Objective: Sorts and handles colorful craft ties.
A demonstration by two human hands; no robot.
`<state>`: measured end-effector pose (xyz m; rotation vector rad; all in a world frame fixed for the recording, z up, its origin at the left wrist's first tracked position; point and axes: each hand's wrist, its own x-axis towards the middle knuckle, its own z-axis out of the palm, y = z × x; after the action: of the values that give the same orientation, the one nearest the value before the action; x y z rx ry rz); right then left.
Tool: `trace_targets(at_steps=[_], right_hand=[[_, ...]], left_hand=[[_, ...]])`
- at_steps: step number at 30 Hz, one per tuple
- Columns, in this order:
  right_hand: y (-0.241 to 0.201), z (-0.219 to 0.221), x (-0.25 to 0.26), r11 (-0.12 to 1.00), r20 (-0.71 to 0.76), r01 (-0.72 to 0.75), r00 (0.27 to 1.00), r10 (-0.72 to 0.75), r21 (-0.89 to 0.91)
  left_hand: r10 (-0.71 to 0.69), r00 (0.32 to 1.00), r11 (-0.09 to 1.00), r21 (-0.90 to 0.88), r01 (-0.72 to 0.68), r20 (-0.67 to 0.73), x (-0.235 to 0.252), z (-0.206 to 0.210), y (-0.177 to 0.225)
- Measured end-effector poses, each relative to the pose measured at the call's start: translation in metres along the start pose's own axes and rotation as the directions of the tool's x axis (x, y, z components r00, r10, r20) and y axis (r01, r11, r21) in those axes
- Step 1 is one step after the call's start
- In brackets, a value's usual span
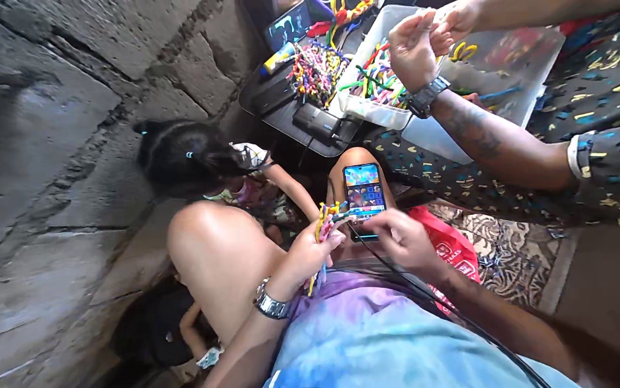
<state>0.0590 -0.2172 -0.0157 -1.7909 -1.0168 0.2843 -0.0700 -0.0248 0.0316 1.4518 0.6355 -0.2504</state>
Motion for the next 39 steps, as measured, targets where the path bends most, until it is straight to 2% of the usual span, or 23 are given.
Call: trace_targets(at_steps=[2,4,7,10,15,18,20,23,26,28,29,35,37,39], right_hand=[[0.011,-0.008,0.022,0.979,-0.103,-0.195,0.977,0.187,-0.068],[0.024,-0.012,0.05,0.95,-0.106,-0.309,0.947,0.303,-0.051],[0.041,-0.012,0.092,0.893,0.006,-0.449,0.893,0.449,-0.041],[0.05,-0.007,0.12,0.851,0.116,-0.516,0.844,0.524,-0.092],[0.057,0.005,0.139,0.818,0.174,-0.522,0.806,0.566,-0.242],[0.057,0.005,0.143,0.793,0.177,-0.537,0.784,0.595,-0.289],[0.053,0.002,0.149,0.811,0.176,-0.517,0.802,0.57,-0.273],[0.041,0.001,0.171,0.866,0.18,-0.435,0.858,0.482,-0.244],[0.035,0.013,0.206,0.914,0.214,-0.332,0.899,0.381,-0.233],[0.038,0.025,0.237,0.932,0.227,-0.28,0.916,0.332,-0.23],[0.042,0.032,0.256,0.936,0.222,-0.258,0.924,0.311,-0.241],[0.079,0.058,0.377,0.887,0.16,-0.215,0.94,0.302,-0.409],[0.099,0.064,0.405,0.861,0.096,-0.2,0.957,0.275,-0.467],[0.11,0.066,0.428,0.81,0.118,-0.223,0.934,0.337,-0.543]], left_hand=[[-0.023,0.999,0.999,-0.05,0.021,-0.031,0.002,0.0,0.0],[-0.01,0.999,0.994,-0.109,0.006,-0.04,0.002,0.001,-0.002],[0.028,0.999,0.983,-0.181,-0.035,-0.041,-0.002,0.001,-0.001],[0.054,0.992,0.967,-0.241,-0.08,-0.112,-0.009,-0.004,0.004],[0.058,0.973,0.905,-0.399,-0.146,-0.224,-0.015,-0.012,0.004],[0.112,0.962,0.883,-0.419,-0.211,-0.248,-0.018,-0.017,0.007],[0.165,0.942,0.873,-0.402,-0.278,-0.294,-0.022,-0.024,0.014],[0.27,0.869,0.829,-0.36,-0.429,-0.415,-0.028,-0.041,0.026],[0.425,0.753,0.758,-0.257,-0.6,-0.502,-0.031,-0.067,0.036],[0.482,0.68,0.723,-0.187,-0.665,-0.553,-0.029,-0.083,0.042],[0.477,0.667,0.716,-0.186,-0.673,-0.573,-0.027,-0.089,0.043],[0.268,0.762,0.75,-0.369,-0.549,-0.589,-0.02,-0.093,0.035],[0.258,0.768,0.758,-0.37,-0.537,-0.586,-0.023,-0.092,0.038],[0.268,0.763,0.78,-0.333,-0.53,-0.588,-0.021,-0.095,0.037]])
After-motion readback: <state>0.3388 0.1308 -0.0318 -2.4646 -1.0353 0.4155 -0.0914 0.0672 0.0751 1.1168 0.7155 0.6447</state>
